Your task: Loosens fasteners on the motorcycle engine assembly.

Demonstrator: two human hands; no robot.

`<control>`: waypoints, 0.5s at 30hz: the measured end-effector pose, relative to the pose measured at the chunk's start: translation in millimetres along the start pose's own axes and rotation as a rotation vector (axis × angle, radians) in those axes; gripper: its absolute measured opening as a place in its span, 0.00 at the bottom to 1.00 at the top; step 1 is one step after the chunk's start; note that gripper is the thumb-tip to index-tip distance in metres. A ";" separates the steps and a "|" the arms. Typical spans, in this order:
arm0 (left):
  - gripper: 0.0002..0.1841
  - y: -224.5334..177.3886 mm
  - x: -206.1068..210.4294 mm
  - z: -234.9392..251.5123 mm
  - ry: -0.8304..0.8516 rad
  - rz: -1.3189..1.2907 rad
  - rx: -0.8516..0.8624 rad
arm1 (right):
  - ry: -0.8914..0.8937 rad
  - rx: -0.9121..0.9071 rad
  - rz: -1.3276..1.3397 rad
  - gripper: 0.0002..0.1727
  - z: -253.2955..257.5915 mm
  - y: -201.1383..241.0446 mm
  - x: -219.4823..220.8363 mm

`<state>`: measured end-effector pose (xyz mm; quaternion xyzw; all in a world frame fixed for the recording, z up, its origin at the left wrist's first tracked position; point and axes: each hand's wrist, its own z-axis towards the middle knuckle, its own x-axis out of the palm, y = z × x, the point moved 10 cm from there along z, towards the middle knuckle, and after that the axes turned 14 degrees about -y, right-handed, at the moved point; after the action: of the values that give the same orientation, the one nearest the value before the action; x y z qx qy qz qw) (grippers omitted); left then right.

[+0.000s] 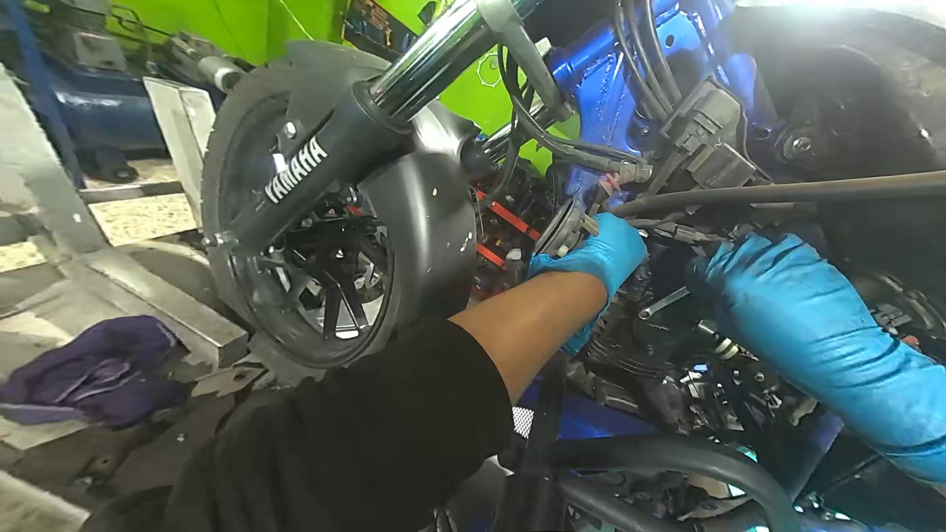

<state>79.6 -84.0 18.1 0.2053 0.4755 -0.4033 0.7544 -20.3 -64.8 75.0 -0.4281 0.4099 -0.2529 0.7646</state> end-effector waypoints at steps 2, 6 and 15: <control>0.11 -0.5 0.4 -0.1 0.008 0.009 -0.001 | -0.014 -0.066 -0.053 0.06 -0.6 5.7 0.0; 0.11 -0.9 0.2 1.4 0.005 0.020 -0.004 | -0.032 -0.109 -0.054 0.06 -0.7 6.9 2.2; 0.11 0.8 -0.6 0.7 0.002 0.067 0.000 | 0.027 0.068 -0.098 0.02 10.4 6.6 -0.7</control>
<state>80.4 -83.8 18.9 0.2218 0.4691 -0.3774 0.7670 -11.6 -56.3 72.7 -0.4181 0.3899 -0.3099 0.7597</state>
